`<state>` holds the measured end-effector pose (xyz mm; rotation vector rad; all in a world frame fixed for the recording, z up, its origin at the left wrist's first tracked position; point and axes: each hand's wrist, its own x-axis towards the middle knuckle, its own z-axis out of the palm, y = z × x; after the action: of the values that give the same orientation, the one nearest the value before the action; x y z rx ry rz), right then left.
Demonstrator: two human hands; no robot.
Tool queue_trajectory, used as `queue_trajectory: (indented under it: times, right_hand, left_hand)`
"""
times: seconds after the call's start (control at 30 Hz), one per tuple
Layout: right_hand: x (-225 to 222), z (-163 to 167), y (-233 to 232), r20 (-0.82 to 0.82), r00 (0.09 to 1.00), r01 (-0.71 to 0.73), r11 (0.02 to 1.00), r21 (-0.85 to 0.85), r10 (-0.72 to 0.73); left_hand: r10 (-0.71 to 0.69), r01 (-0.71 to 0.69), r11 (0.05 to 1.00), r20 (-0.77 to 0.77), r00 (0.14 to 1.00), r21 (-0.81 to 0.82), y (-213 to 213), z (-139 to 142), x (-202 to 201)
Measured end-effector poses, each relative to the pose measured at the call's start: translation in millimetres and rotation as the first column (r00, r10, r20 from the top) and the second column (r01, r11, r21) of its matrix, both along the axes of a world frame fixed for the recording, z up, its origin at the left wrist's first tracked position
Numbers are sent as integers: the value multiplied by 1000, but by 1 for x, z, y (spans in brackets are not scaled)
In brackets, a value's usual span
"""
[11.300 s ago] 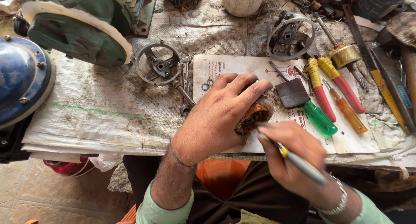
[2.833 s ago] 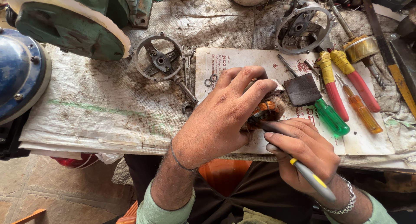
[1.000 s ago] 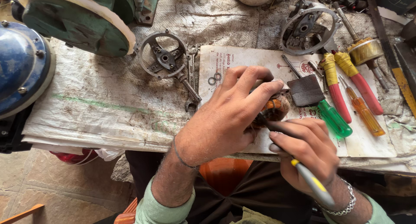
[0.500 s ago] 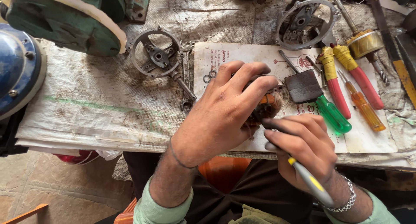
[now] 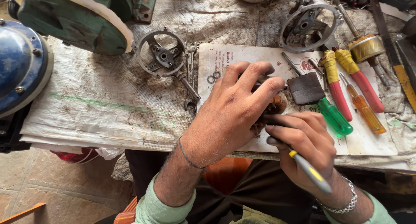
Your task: The person holds a small motor component on a cloth-covered workbench and repeatedly scrapes its surface with a screwdriver-like hand tool, rotating the part with the other hand to work around it. The scraping continues over the same part throughout the episode.
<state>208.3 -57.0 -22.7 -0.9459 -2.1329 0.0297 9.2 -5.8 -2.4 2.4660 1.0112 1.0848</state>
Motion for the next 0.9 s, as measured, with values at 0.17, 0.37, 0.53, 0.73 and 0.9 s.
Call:
queue_trajectory:
  times: [0.17, 0.37, 0.53, 0.73, 0.9]
  right_hand:
    - [3, -3, 0, -47, 999, -12, 1000, 23, 13]
    - [5, -6, -1, -86, 996, -5, 1000, -5, 5]
    - [5, -6, -2, -77, 997, 3, 1000, -19, -4]
    - [5, -7, -1, -71, 997, -17, 1000, -2, 17]
    - [6, -8, -2, -22, 1000, 1, 1000, 15, -1]
  left_hand:
    - [11, -11, 1000, -20, 1000, -1, -1, 0, 0]
    - [15, -17, 1000, 55, 998, 23, -3, 2, 0]
    - [9, -3, 999, 106, 994, -54, -2, 3, -2]
    - [-8, 10, 1000, 84, 996, -20, 1, 3, -5]
    - [26, -26, 999, -3, 1000, 41, 2, 2, -4]
